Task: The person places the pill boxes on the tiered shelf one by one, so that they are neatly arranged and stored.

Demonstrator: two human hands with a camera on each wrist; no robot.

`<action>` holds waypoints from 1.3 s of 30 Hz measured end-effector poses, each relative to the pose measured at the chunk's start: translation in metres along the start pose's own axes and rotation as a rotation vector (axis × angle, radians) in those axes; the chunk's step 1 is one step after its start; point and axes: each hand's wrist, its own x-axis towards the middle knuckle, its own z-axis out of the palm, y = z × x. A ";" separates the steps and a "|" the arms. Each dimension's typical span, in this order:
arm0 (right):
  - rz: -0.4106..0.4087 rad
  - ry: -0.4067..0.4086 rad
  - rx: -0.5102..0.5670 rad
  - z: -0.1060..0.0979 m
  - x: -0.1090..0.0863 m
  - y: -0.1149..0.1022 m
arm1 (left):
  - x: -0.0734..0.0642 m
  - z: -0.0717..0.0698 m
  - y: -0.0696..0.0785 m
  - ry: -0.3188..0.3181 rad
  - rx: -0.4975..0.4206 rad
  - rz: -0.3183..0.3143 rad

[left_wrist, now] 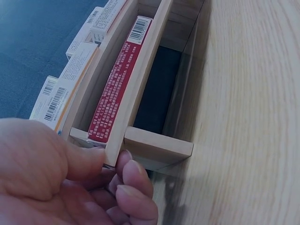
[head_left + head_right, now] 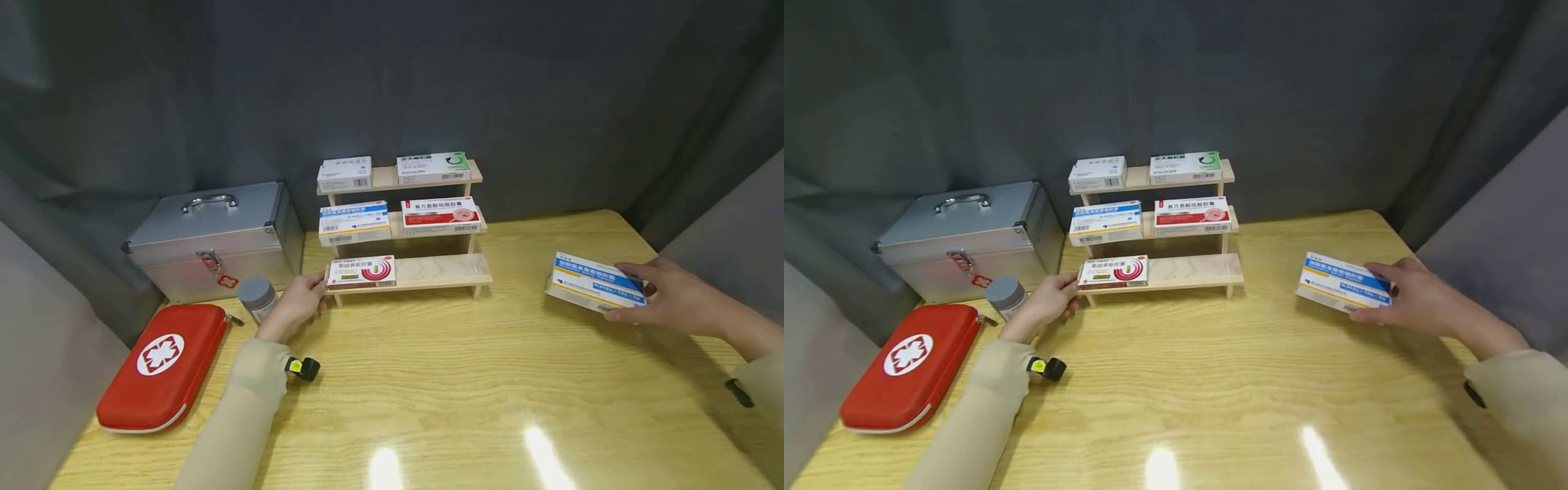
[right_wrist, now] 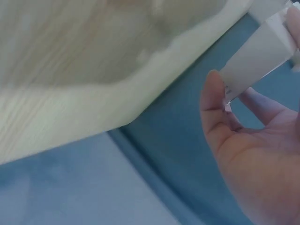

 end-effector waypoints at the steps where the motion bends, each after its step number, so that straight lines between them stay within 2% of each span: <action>1: -0.017 0.001 0.001 0.003 -0.003 -0.005 | 0.000 0.000 -0.001 0.002 -0.002 0.002; 11: -0.170 0.014 0.031 0.033 -0.031 -0.056 | 0.002 0.000 0.000 0.006 -0.024 -0.010; 17: -0.241 0.027 0.018 0.047 -0.038 -0.085 | 0.001 0.000 0.000 0.002 -0.017 -0.023; 24: -0.331 0.079 0.013 0.059 -0.040 -0.113 | 0.003 -0.001 -0.003 -0.002 -0.018 -0.024; 31: -0.345 0.080 0.004 0.067 -0.036 -0.134 | 0.002 -0.001 0.000 -0.006 -0.015 -0.014; 39: -0.327 0.010 -0.007 0.068 -0.026 -0.155 | -0.001 -0.001 0.004 -0.009 -0.015 -0.013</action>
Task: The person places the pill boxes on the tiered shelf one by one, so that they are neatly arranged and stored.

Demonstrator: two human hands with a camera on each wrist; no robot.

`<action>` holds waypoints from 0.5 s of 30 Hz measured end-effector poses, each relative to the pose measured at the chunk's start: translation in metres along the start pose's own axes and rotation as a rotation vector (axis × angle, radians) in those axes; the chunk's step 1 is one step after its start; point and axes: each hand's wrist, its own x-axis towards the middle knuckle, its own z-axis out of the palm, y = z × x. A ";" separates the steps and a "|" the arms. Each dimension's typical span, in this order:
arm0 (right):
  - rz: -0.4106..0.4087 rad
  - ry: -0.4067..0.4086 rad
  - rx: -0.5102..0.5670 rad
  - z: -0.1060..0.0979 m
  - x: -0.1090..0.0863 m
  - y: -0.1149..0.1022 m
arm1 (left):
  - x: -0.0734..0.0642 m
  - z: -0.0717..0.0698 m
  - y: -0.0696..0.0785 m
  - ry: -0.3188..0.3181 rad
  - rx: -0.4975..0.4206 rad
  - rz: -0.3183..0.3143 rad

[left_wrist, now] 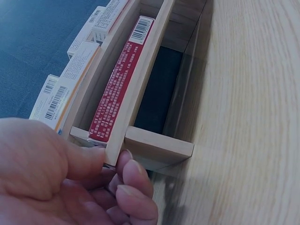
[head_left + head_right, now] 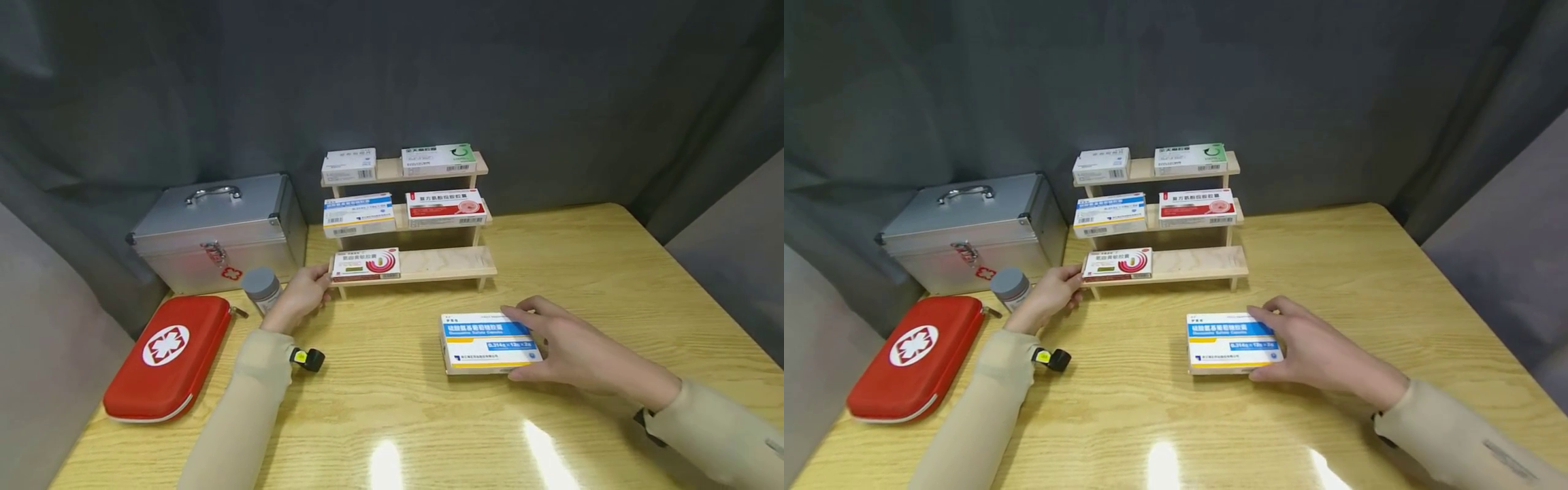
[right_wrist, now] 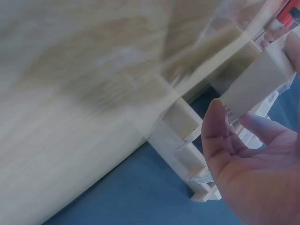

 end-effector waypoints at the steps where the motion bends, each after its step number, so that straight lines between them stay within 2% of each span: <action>1: -0.006 0.000 -0.002 0.000 0.003 -0.001 | 0.000 0.000 0.000 0.002 0.001 0.001; 8: -0.102 0.053 -0.009 -0.003 0.020 -0.006 | 0.002 0.001 -0.001 0.007 0.000 0.010; 11: -0.110 0.068 -0.022 -0.008 0.027 -0.008 | 0.001 0.000 -0.001 0.005 -0.004 0.015; 15: -0.081 0.081 -0.033 -0.016 0.041 -0.011 | 0.001 0.000 -0.001 0.006 -0.005 0.022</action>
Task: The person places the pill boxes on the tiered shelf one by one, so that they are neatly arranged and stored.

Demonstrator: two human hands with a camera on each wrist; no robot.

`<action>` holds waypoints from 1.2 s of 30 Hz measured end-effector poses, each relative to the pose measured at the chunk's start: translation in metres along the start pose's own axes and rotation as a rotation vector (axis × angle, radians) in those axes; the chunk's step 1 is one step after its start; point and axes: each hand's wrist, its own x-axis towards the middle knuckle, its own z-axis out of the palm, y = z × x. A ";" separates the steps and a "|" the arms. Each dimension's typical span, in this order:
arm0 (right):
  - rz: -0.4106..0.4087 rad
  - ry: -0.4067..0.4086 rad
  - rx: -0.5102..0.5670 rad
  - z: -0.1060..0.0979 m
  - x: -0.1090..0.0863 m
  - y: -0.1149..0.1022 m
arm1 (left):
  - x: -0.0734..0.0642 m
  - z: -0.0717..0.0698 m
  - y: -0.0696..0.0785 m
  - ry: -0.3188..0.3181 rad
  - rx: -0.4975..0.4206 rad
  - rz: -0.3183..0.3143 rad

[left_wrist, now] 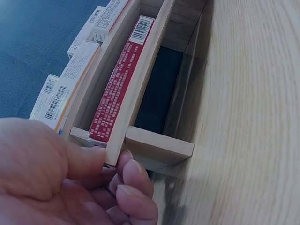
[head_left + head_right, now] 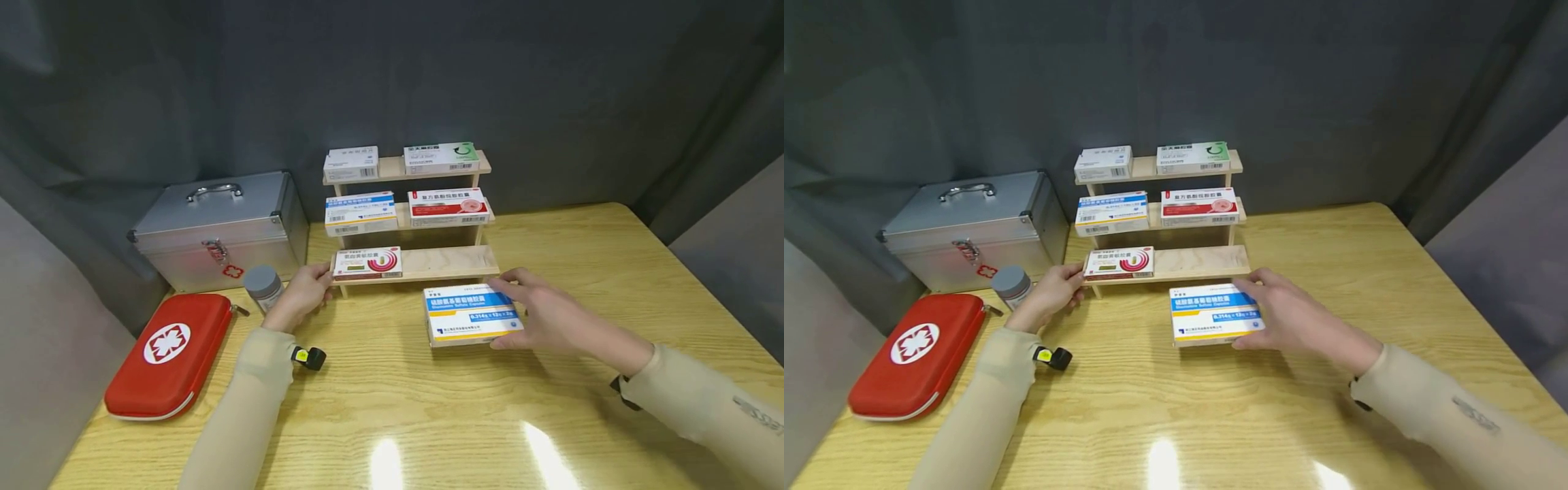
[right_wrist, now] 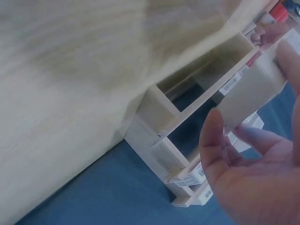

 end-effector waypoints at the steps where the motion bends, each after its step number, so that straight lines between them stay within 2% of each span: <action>1: 0.013 0.001 0.007 -0.002 0.004 0.000 | 0.000 0.000 0.000 0.000 -0.001 0.000; 8: 0.062 0.035 0.063 -0.007 0.032 0.012 | 0.001 0.000 0.000 -0.007 -0.016 -0.024; 11: 0.102 0.023 0.093 -0.006 0.044 0.020 | 0.002 0.000 0.000 -0.005 -0.019 -0.023; 15: 0.152 0.010 0.133 -0.003 0.057 0.030 | 0.003 -0.001 -0.001 0.001 -0.015 -0.013; 21: 0.185 0.011 0.153 0.005 0.074 0.037 | 0.002 -0.001 -0.001 -0.008 -0.014 -0.019; 27: 0.210 0.006 0.117 0.011 0.081 0.039 | 0.003 0.000 0.000 -0.009 -0.022 -0.014; 36: 0.257 0.017 0.151 0.016 0.082 0.038 | 0.002 -0.001 0.000 -0.016 -0.026 -0.032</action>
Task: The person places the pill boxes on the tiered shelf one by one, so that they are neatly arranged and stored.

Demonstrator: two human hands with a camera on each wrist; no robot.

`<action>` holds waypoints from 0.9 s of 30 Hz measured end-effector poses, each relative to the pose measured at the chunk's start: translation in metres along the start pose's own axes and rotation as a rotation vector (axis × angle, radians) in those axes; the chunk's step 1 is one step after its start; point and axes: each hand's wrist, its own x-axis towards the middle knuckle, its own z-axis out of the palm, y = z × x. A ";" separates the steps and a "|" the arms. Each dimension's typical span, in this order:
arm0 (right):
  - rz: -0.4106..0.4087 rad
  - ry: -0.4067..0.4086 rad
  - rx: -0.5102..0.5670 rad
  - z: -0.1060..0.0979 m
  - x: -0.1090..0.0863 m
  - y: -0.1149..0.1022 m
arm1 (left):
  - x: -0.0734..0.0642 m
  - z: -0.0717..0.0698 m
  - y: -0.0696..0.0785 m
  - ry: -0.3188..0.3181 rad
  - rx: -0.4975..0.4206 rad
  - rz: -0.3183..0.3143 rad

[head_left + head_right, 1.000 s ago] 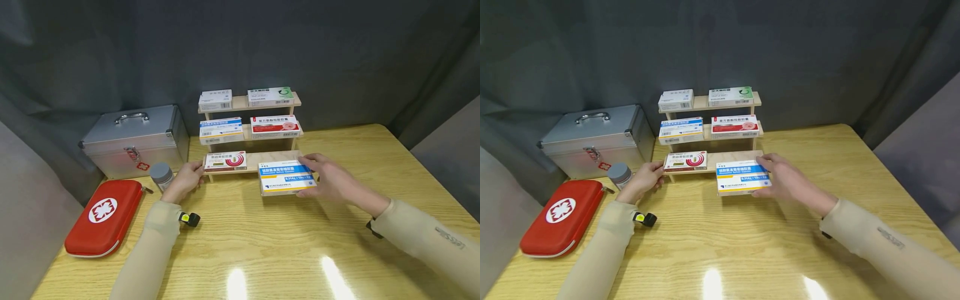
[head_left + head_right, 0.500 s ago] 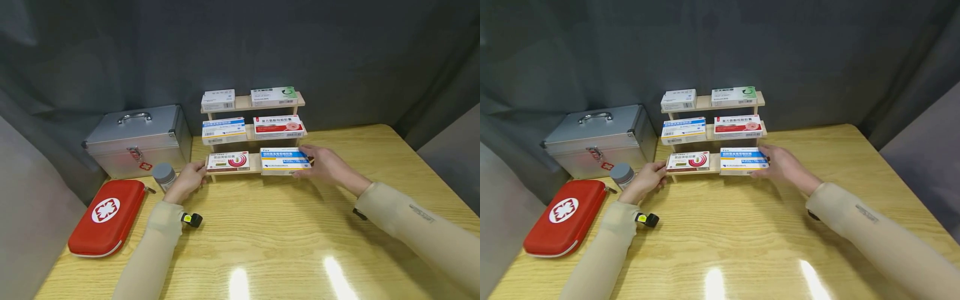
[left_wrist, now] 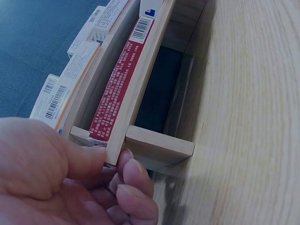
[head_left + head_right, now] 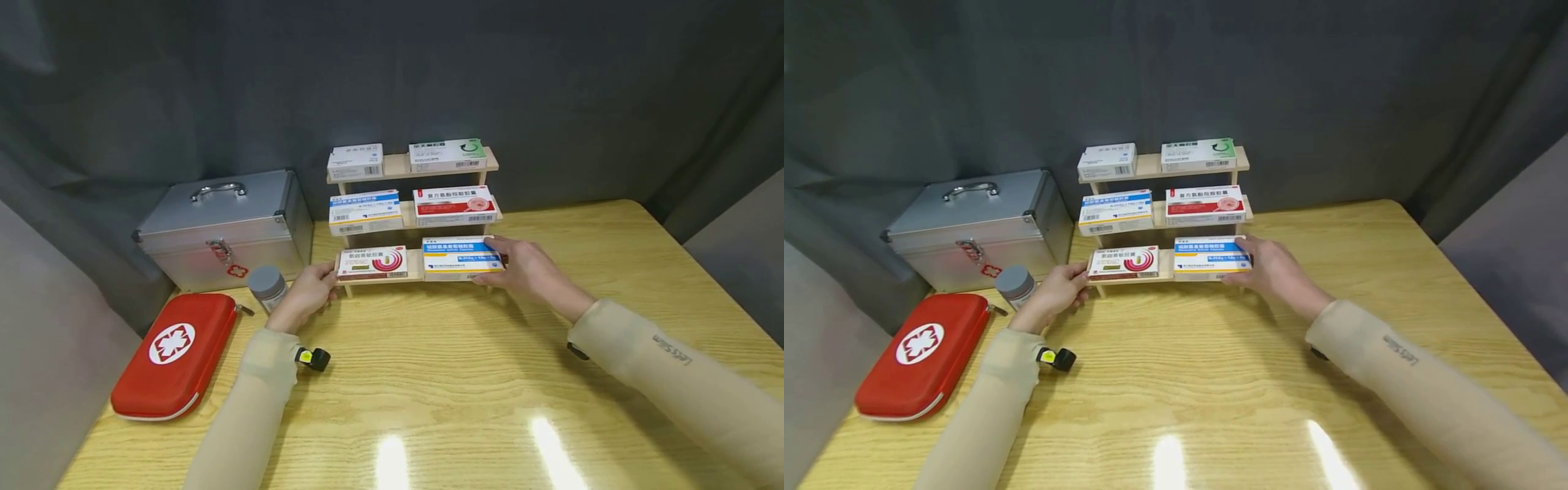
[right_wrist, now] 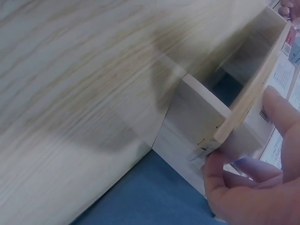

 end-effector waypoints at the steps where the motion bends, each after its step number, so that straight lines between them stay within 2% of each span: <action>1: -0.002 0.002 0.005 0.001 0.000 0.000 | 0.001 0.000 0.000 0.000 0.000 -0.002; 11: -0.021 0.030 0.028 0.007 0.001 0.000 | 0.002 0.001 -0.002 0.002 0.002 0.006; 18: -0.012 0.016 0.038 0.009 0.002 0.003 | 0.005 0.003 -0.001 0.005 0.005 0.013; 23: -0.042 0.024 0.062 0.012 0.000 0.005 | 0.008 0.004 -0.006 0.007 0.000 0.012; 27: -0.036 -0.011 0.085 0.008 -0.003 0.007 | 0.009 0.004 -0.010 0.013 0.003 0.007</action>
